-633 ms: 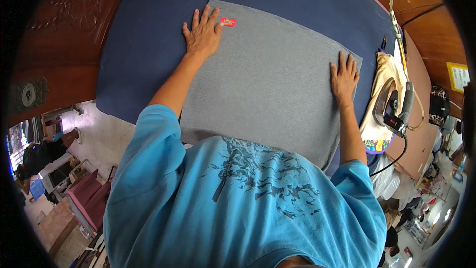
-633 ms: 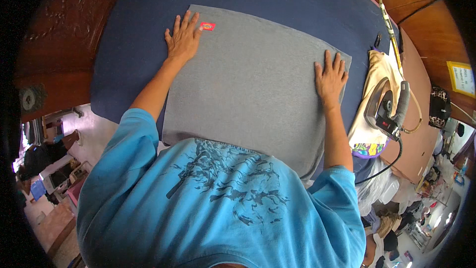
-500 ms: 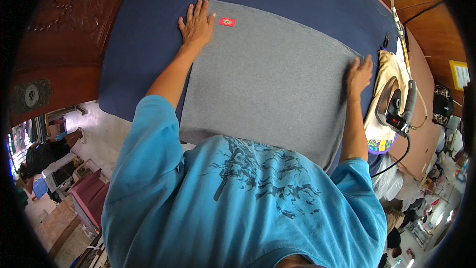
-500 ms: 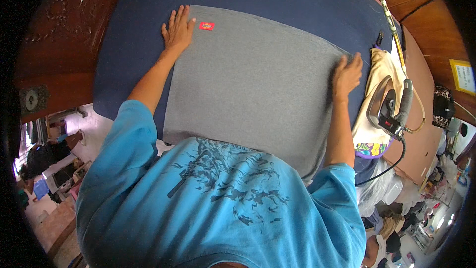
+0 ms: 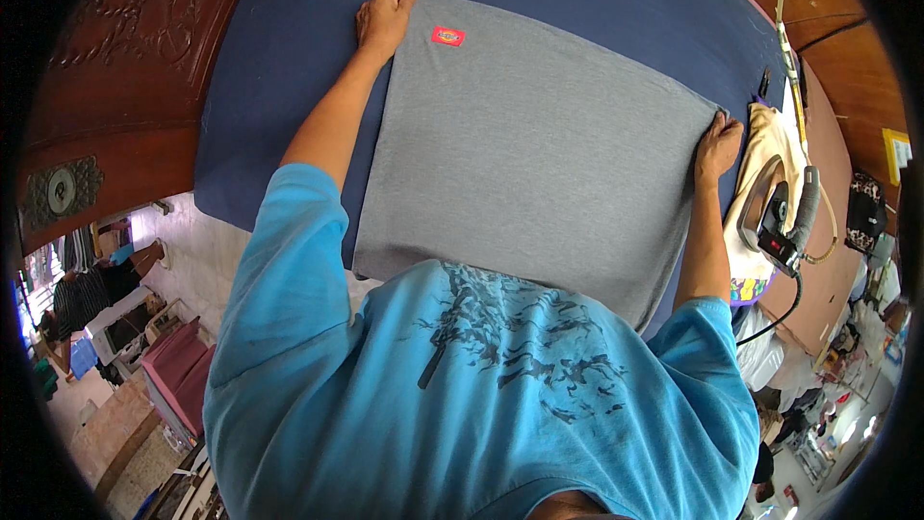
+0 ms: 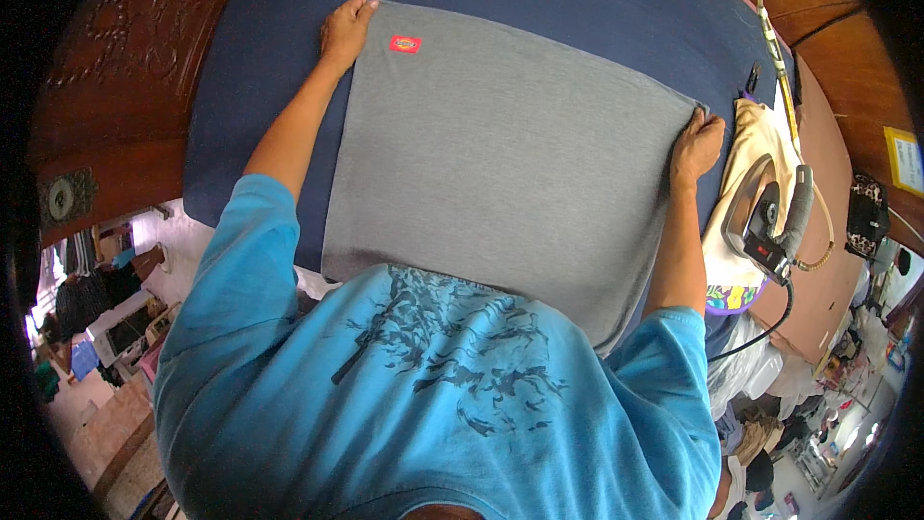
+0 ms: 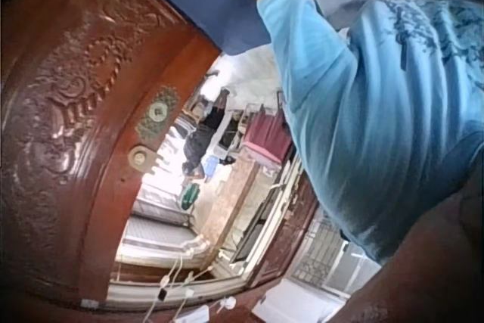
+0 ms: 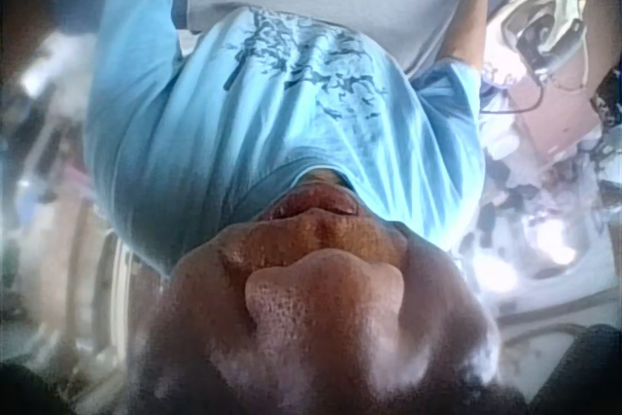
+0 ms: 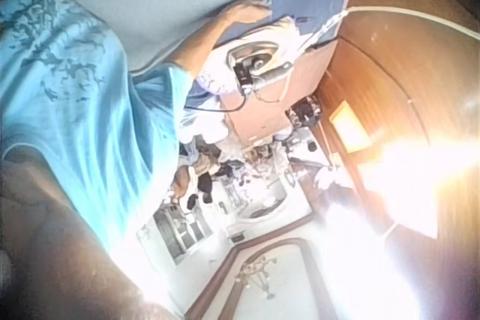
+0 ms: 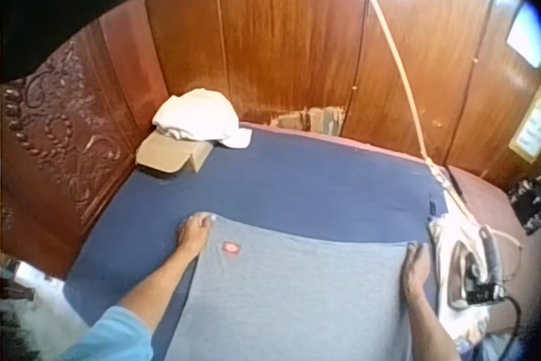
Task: The person irons a grey tank top on a padded table using an iron, pressing the flat sections and the front logo area before folding the garment and placing it on a stack of other items.
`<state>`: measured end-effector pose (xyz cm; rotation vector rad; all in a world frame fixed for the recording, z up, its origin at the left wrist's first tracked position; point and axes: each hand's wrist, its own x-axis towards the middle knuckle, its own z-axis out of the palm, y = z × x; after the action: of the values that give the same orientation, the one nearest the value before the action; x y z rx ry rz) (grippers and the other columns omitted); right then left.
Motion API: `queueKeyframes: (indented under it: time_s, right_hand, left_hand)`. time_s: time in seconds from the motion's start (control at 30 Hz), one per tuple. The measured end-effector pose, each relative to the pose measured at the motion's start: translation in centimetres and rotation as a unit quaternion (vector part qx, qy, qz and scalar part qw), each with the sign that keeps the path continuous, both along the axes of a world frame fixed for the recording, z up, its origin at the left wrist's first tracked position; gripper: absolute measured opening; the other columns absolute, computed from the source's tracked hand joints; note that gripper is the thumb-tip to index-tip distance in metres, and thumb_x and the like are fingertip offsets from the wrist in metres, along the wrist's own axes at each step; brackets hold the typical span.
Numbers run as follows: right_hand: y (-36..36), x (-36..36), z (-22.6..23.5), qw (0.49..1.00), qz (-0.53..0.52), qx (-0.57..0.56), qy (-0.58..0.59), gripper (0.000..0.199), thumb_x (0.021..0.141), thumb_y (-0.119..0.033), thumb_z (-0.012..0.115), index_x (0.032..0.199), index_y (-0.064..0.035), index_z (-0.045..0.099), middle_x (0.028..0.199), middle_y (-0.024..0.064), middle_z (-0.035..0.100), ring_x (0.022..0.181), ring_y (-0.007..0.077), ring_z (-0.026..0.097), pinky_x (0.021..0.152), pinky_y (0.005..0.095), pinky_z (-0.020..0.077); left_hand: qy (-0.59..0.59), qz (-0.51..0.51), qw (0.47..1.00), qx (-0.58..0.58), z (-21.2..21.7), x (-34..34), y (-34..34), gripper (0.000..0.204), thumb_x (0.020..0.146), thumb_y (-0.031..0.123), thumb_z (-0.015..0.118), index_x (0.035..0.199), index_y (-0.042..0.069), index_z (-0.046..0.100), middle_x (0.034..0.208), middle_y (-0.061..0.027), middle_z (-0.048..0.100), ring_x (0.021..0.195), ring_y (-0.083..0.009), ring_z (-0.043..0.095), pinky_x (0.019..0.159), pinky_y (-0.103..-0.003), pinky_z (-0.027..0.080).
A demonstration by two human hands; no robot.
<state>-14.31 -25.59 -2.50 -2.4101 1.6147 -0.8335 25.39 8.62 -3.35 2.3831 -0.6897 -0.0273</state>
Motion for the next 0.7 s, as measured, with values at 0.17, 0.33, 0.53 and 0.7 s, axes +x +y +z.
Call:
queueKeyframes:
  time_s: [0.17, 0.33, 0.53, 0.7]
  right_hand:
    - [0.1, 0.9, 1.0, 0.997, 0.014, -0.007, 0.071, 0.036, 0.085, -0.033, 0.054, 0.102, -0.0016, 0.054, 0.104, 0.0189, 0.057, 0.098, 0.0345, 0.054, 0.082, 0.0434, 0.0407]
    - [6.1, 1.0, 2.2, 0.949, 0.250, -0.054, 0.186, 0.055, 0.088, -0.043, 0.044, 0.134, -0.0134, 0.034, 0.140, 0.0143, 0.028, 0.130, 0.0339, 0.025, 0.102, 0.0510, 0.0223]
    - [3.3, 0.3, 1.2, 0.948, 0.189, 0.051, 0.251, 0.060, 0.089, -0.052, 0.034, 0.138, -0.0178, 0.028, 0.144, 0.0124, 0.023, 0.133, 0.0318, 0.019, 0.104, 0.0531, 0.0180]
    - [3.3, -1.6, 12.0, 0.971, 0.194, -0.020, 0.139, 0.049, 0.083, -0.034, 0.056, 0.122, -0.0056, 0.049, 0.127, 0.0157, 0.047, 0.117, 0.0343, 0.043, 0.097, 0.0375, 0.0349]
  left_hand:
    - [-0.168, -0.004, 0.984, 0.057, 2.0, -1.7, -0.9, 0.026, 0.085, 0.028, 0.053, 0.105, 0.012, 0.056, 0.101, -0.0045, 0.061, 0.098, -0.0237, 0.055, 0.089, -0.041, 0.034]
    - [-0.108, -0.142, 0.980, 0.091, 3.6, -6.7, 0.0, 0.039, 0.090, 0.035, 0.040, 0.124, 0.016, 0.044, 0.130, -0.0024, 0.043, 0.122, -0.0212, 0.037, 0.099, -0.045, 0.025]
    - [-0.061, -0.133, 0.963, 0.228, 2.0, -6.8, 0.3, 0.055, 0.092, 0.047, 0.024, 0.140, 0.021, 0.022, 0.147, -0.0001, 0.015, 0.136, -0.0207, 0.010, 0.107, -0.052, 0.010]
    - [-0.062, -0.094, 0.959, 0.261, 2.1, -7.4, 0.3, 0.073, 0.083, 0.062, 0.035, 0.140, 0.018, 0.022, 0.148, -0.0019, 0.013, 0.137, -0.0218, 0.006, 0.104, -0.057, 0.009]
